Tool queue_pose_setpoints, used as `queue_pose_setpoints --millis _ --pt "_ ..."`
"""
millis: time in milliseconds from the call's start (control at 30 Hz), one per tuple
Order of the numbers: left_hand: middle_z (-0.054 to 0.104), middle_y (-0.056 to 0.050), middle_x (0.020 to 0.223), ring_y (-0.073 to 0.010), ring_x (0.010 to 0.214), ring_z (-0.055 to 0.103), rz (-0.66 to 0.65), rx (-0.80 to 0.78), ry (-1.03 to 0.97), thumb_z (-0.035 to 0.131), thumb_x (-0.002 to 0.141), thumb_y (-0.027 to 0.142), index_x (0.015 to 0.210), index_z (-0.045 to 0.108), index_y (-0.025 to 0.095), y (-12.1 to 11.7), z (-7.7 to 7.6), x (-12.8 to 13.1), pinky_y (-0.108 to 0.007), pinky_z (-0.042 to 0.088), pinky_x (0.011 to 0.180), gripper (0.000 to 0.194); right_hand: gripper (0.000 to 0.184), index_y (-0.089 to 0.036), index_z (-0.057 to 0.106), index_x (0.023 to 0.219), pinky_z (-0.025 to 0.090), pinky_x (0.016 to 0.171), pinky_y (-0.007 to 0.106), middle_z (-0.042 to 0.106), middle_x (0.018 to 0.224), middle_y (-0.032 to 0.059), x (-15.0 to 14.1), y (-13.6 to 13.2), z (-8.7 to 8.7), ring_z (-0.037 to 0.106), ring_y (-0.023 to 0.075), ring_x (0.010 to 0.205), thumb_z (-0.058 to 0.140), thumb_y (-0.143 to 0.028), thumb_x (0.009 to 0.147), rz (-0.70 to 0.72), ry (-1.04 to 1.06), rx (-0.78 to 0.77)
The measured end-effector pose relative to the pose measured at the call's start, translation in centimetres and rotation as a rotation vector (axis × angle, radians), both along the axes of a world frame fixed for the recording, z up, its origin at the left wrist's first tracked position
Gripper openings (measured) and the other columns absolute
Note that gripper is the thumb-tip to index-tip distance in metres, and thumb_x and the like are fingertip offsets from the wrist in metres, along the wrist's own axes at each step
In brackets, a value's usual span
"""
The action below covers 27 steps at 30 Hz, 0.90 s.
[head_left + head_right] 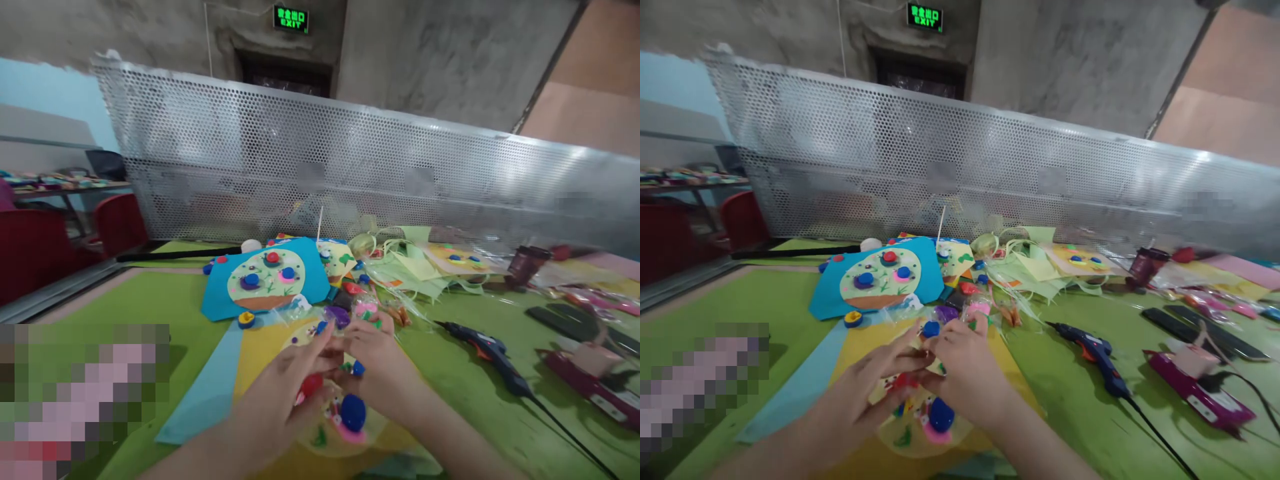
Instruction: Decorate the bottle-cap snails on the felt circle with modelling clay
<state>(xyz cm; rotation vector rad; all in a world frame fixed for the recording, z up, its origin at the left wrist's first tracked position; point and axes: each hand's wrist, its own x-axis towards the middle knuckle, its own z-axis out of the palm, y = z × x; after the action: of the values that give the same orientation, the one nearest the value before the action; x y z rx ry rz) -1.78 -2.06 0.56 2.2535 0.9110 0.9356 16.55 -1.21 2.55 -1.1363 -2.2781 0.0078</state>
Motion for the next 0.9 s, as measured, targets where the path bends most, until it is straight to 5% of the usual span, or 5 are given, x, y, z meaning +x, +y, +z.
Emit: queue_pose_setpoints --millis 233,500,667,900 --pt "0.065 -0.007 0.109 -0.0238 0.103 0.058 0.002 0.459 0.192 0.042 0.092 0.031 0.144 0.004 0.027 -0.6 0.1 0.3 -0.040 0.047 0.090 0.065 0.017 -0.019 0.063 0.073 0.024 0.088 0.042 0.066 0.066 -0.0005 0.1 -0.4 0.2 0.055 0.0183 0.075 0.071 -0.034 0.072 0.002 -0.100 0.247" --pt "0.065 -0.008 0.107 -0.0252 0.098 0.059 -0.039 0.458 0.240 0.042 0.091 0.022 0.144 0.000 0.027 -1.0 0.1 0.6 -0.046 0.045 0.089 0.068 0.009 -0.020 0.063 0.074 0.022 0.088 0.045 0.067 0.071 0.0004 -0.3 -0.5 0.0 0.054 0.0202 0.079 0.068 -0.026 0.072 0.010 -0.175 0.206" --pt "0.070 -0.001 0.101 -0.0205 0.105 0.060 0.077 0.060 -0.018 0.046 0.089 0.026 0.140 0.019 0.033 -0.9 0.5 0.4 -0.036 0.048 0.087 0.057 0.016 -0.017 0.062 0.083 0.029 0.081 0.040 0.067 0.073 0.0037 0.2 -0.3 -0.2 0.055 0.0203 0.078 0.065 -0.030 0.075 0.012 -0.134 0.248" --pt "0.074 -0.006 0.090 -0.0221 0.095 0.066 0.129 -0.680 -0.334 0.064 0.076 0.029 0.138 0.027 0.017 -0.3 1.8 0.9 -0.032 0.050 0.082 0.073 0.016 -0.019 0.061 0.077 0.022 0.087 0.043 0.064 0.065 -0.0013 0.2 -0.6 -0.3 0.056 0.0175 0.072 0.061 -0.035 0.081 0.045 -0.080 0.345"
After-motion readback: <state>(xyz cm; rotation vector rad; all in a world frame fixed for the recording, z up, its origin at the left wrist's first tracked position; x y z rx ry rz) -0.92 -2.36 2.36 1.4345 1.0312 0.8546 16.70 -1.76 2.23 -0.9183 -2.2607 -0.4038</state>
